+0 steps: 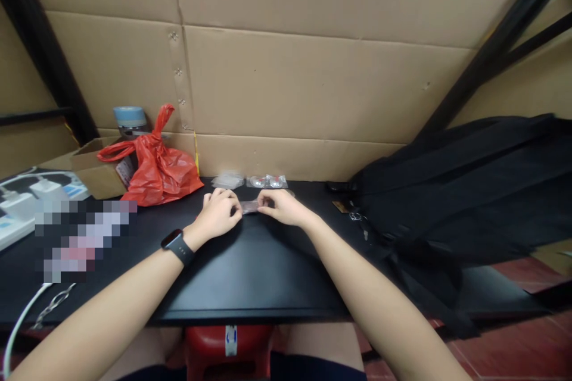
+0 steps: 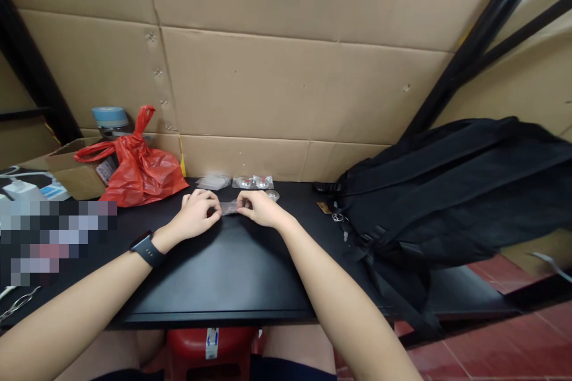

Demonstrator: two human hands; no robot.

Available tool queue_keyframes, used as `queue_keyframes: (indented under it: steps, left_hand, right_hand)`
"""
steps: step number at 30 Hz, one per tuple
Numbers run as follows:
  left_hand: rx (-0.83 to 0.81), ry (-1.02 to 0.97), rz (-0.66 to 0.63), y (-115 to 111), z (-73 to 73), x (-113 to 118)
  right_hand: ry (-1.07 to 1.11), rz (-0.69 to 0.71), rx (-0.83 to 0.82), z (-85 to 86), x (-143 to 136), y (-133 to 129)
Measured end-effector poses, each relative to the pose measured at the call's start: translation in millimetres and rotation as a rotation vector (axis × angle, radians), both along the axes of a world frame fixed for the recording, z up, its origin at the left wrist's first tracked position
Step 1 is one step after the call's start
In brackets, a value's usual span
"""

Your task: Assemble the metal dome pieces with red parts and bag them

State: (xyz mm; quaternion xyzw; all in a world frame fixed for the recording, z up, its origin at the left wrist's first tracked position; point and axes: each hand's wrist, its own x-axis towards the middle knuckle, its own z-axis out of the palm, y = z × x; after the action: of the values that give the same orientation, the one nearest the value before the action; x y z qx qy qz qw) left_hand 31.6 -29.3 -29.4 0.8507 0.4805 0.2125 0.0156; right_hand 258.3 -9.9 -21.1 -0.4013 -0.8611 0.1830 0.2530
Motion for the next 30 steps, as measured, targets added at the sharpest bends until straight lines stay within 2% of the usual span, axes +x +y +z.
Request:
queue_keyframes:
  steps: [3, 6, 9, 11, 13, 15, 18, 23, 26, 30]
  left_hand:
    - [-0.044, -0.059, 0.08, 2, 1.7, -1]
    - [-0.023, -0.027, 0.113, 2, 0.6, -2]
    - [0.042, 0.011, 0.105, 0, -0.6, -2]
    - [0.076, 0.023, 0.049, -1, -0.1, -3]
    - [0.078, 0.043, -0.013, -3, 1.1, -5]
    - [0.053, 0.081, -0.055, -4, 1.7, -7]
    - [0.019, 0.131, -0.084, -3, 0.2, -11]
    - [0.047, 0.08, -0.02, 4, -4.3, -16]
    - [0.033, 0.029, 0.014, 7, -5.0, -15]
    - [-0.02, 0.0, 0.009, 6, -6.6, -9]
  right_hand:
    - [0.159, -0.006, -0.117, -5.9, -3, 2]
    - [0.156, -0.073, -0.167, -13.6, -9, 2]
    - [0.048, -0.16, -0.023, -16.2, -14, 0]
    - [-0.021, -0.129, 0.105, -14.2, -15, -2]
    - [-0.093, -0.043, 0.163, -11.4, -14, -5]
    - [-0.164, 0.021, 0.137, -9.7, -13, -6]
    - [-0.17, 0.02, 0.047, -10.0, -11, -6]
    - [0.055, 0.037, -0.111, -7.6, -6, -3]
    - [0.1, -0.023, -0.147, -5.0, -6, -4]
    - [0.065, -0.142, -0.114, -7.3, -10, -6]
